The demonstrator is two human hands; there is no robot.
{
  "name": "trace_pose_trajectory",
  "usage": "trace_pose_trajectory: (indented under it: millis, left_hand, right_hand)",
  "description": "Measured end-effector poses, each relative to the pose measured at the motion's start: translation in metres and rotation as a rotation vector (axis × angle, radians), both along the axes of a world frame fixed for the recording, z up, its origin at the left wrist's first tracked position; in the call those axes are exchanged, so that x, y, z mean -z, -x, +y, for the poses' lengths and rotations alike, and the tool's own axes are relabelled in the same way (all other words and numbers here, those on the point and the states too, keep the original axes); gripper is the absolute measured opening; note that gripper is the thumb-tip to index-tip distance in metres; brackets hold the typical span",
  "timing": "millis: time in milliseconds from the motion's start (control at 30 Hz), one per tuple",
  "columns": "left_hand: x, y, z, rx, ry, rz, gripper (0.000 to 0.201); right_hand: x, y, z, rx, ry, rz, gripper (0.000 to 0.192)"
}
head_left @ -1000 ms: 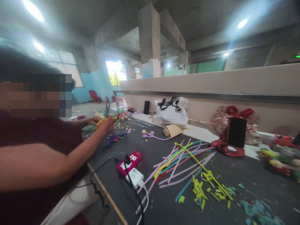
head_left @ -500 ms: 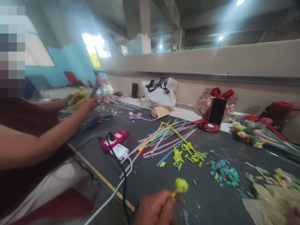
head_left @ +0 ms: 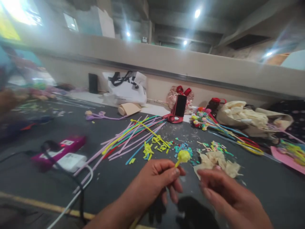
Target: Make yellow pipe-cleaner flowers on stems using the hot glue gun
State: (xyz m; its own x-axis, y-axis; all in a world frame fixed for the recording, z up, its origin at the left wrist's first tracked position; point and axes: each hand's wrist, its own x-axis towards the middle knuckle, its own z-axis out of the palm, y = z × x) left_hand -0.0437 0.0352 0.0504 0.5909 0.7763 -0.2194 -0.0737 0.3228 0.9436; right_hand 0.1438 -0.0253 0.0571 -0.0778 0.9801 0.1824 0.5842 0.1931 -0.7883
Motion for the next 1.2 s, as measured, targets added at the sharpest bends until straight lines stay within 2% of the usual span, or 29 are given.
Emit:
trace_pose_trajectory:
  millis: [67, 133, 267, 433, 600, 833, 1000, 1067, 1200]
  left_hand:
    - [-0.004, -0.009, 0.008, 0.032, 0.000, -0.042, 0.024]
    - [-0.005, -0.017, 0.016, 0.043, 0.013, -0.052, 0.026]
    - [0.000, -0.026, 0.027, 0.031, 0.017, -0.012, 0.022]
    - [0.007, -0.027, 0.027, 0.095, -0.032, 0.031, 0.030]
    - [0.011, -0.031, 0.023, 0.169, -0.025, 0.070, 0.024]
    - [0.011, -0.031, 0.022, 0.174, -0.075, 0.140, 0.025]
    - [0.011, -0.033, 0.021, 0.201, 0.011, 0.124, 0.032]
    - [0.011, -0.034, 0.019, 0.174, 0.012, 0.089, 0.034]
    - [0.011, -0.034, 0.015, 0.152, 0.008, 0.060, 0.027]
  right_hand:
    - [-0.013, -0.002, 0.013, 0.070, 0.058, 0.133, 0.027]
    - [-0.022, -0.003, 0.026, 0.065, 0.106, 0.237, 0.034]
    - [-0.024, -0.009, 0.049, -0.048, 0.133, 0.313, 0.044]
    - [-0.018, -0.017, 0.068, -0.209, 0.163, 0.236, 0.051]
    - [-0.018, -0.022, 0.070, -0.286, 0.173, 0.198, 0.039]
    - [-0.017, -0.020, 0.065, -0.264, 0.163, 0.186, 0.018]
    - [-0.019, -0.015, 0.062, -0.258, 0.164, 0.250, 0.017]
    - [-0.019, -0.013, 0.060, -0.254, 0.170, 0.250, 0.017]
    - [-0.019, -0.010, 0.059, -0.242, 0.154, 0.205, 0.017]
